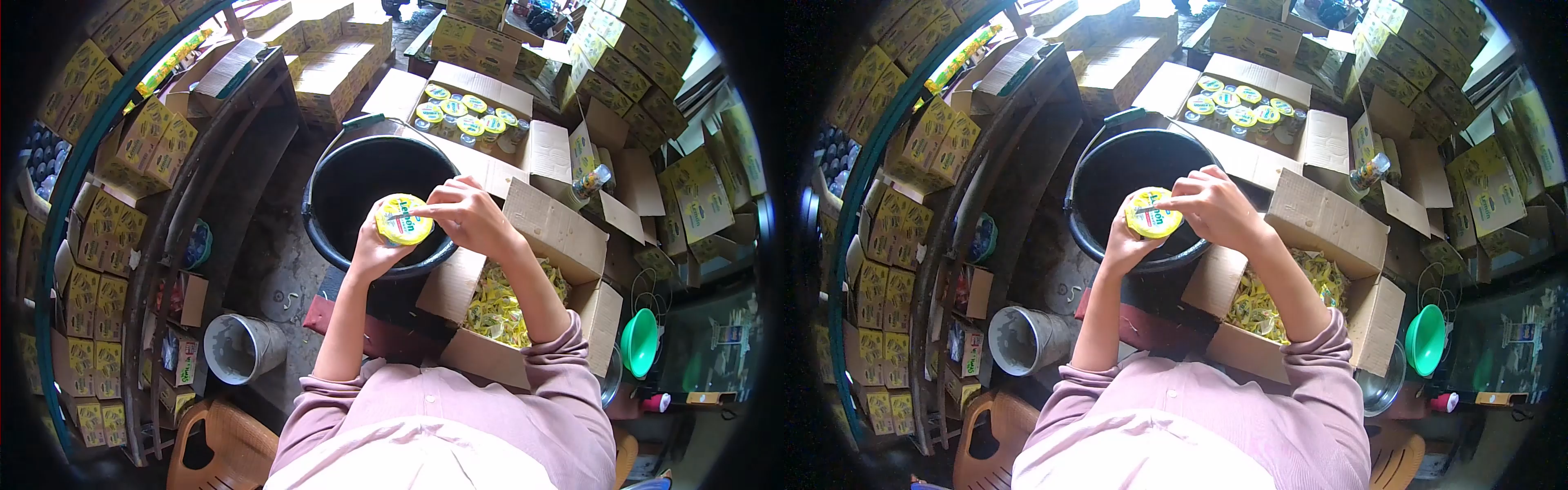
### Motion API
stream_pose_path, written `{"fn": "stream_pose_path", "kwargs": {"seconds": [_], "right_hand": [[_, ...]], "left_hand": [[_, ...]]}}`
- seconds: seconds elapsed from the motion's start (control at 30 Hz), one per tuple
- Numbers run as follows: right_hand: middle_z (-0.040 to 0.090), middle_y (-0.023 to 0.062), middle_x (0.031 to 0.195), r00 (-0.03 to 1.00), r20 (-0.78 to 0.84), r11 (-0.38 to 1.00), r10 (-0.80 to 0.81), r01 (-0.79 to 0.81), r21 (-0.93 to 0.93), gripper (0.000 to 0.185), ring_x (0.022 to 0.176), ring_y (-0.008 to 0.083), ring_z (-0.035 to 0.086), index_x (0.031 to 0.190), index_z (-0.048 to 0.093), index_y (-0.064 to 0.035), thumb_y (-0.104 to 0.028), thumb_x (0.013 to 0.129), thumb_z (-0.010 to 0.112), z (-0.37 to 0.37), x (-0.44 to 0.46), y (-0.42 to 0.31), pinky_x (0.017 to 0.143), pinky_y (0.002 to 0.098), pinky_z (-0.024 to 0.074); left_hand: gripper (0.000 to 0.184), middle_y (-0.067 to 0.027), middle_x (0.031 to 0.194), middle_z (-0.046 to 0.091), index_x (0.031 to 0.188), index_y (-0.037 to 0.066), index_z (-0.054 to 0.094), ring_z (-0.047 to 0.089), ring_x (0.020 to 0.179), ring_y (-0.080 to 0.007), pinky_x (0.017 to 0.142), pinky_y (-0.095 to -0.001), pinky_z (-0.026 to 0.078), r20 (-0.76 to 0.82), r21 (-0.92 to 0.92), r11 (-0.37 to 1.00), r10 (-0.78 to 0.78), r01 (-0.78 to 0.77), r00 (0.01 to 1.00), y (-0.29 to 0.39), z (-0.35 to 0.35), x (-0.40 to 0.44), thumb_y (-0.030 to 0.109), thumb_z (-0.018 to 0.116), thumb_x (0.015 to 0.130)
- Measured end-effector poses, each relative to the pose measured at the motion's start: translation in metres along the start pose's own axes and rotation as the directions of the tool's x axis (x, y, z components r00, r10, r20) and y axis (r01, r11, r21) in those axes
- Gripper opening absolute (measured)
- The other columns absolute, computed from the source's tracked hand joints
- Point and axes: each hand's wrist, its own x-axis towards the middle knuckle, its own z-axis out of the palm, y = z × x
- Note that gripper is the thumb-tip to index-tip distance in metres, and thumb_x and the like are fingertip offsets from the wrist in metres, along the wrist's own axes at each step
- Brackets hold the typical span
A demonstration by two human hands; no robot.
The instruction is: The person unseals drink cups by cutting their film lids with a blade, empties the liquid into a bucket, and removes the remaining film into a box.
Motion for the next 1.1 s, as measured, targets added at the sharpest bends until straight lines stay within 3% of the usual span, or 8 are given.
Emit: {"fn": "stream_pose_path", "kwargs": {"seconds": [0.37, 0.47, 1.1], "right_hand": [[0.058, 0.0021, 0.076, 1.000, 0.011, 1.000, -0.002, 0.002, 0.001, 0.040, 0.073, 0.0177, 0.057, 0.100, 0.065, -0.0222, 0.002, 0.069, 0.058, 0.003, 0.000, -0.001, 0.075, 0.0330, 0.0401], [0.058, 0.0006, 0.082, 0.999, 0.046, 1.000, 0.012, -0.011, -0.019, 0.037, 0.078, 0.0172, 0.056, 0.098, 0.066, -0.0216, 0.000, 0.067, 0.061, 0.003, 0.000, 0.000, 0.080, 0.0316, 0.0385], [0.055, -0.0013, 0.076, 0.991, 0.125, 0.989, -0.046, 0.063, -0.135, 0.032, 0.077, 0.0152, 0.054, 0.092, 0.068, -0.0201, -0.001, 0.068, 0.059, 0.005, 0.001, 0.008, 0.082, 0.0305, 0.0378]], "left_hand": [[0.056, -0.0074, 0.102, 0.057, 0.109, 0.002, 0.049, 0.056, 0.096, -0.0165, 0.087, -0.0286, 0.045, 0.015, -0.018, 1.000, 0.001, -0.001, 1.000, 0.000, -0.002, 0.000, 0.005, 0.072, 0.059], [0.056, -0.0074, 0.102, 0.057, 0.109, 0.002, 0.049, 0.056, 0.096, -0.0166, 0.087, -0.0286, 0.045, 0.019, -0.015, 1.000, -0.002, 0.002, 1.000, 0.000, -0.001, 0.000, 0.005, 0.073, 0.058], [0.055, -0.0077, 0.100, 0.057, 0.108, 0.001, 0.050, 0.056, 0.094, -0.0163, 0.084, -0.0278, 0.045, 0.032, 0.063, 0.998, 0.010, -0.012, 0.999, -0.003, 0.000, 0.001, 0.007, 0.072, 0.059]]}}
